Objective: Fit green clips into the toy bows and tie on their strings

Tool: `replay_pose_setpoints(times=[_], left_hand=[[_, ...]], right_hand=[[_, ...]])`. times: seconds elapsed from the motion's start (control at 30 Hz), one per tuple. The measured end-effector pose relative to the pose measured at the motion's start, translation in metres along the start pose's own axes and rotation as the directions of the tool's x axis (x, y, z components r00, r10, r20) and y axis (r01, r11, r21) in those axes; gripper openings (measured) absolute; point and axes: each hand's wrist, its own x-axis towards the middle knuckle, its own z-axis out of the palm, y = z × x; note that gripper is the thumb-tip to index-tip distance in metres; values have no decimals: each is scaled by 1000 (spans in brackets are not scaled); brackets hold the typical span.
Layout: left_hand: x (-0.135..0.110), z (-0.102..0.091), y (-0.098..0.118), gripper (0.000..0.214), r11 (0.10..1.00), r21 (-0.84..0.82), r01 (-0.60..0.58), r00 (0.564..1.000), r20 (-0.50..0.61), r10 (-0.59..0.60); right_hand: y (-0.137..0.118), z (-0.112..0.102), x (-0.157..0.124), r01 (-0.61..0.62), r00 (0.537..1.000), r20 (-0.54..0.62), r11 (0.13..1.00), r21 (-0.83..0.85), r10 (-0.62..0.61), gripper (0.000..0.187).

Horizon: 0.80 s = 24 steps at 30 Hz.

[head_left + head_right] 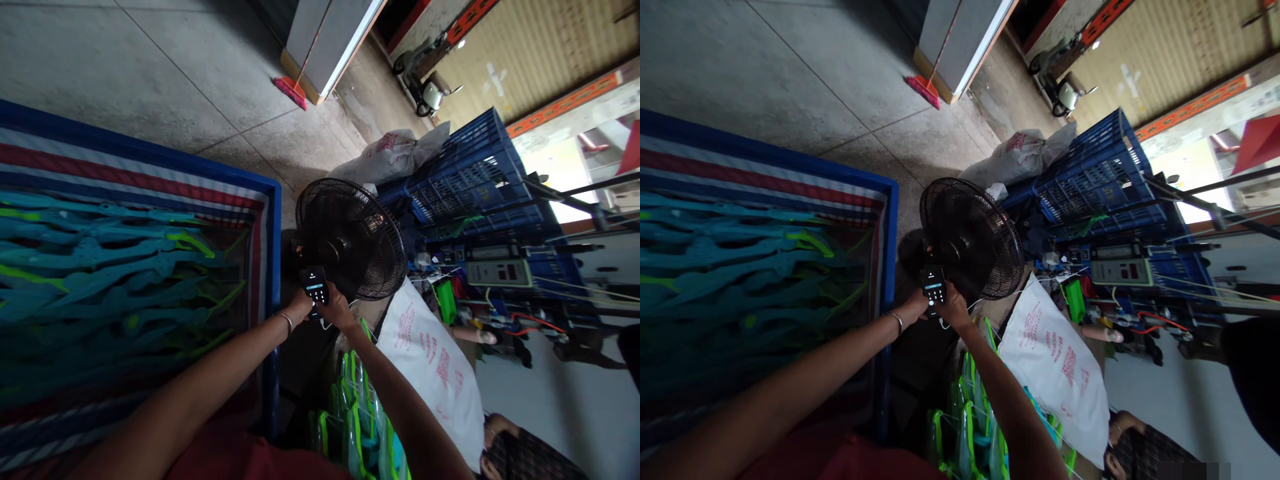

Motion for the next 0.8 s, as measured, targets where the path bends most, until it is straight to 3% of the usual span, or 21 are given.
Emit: replay_pose_setpoints(times=[0.17, 0.8], left_hand=[[-1, 0, 1, 30, 1000, 4, 8, 1000, 1, -8], [1, 1, -1, 28, 999, 31, 25, 999, -42, -23]], right_hand=[[5, 1, 1, 12, 1000, 10, 1000, 28, -12, 37], [25, 3, 4, 119, 992, 15, 968, 222, -126, 29]])
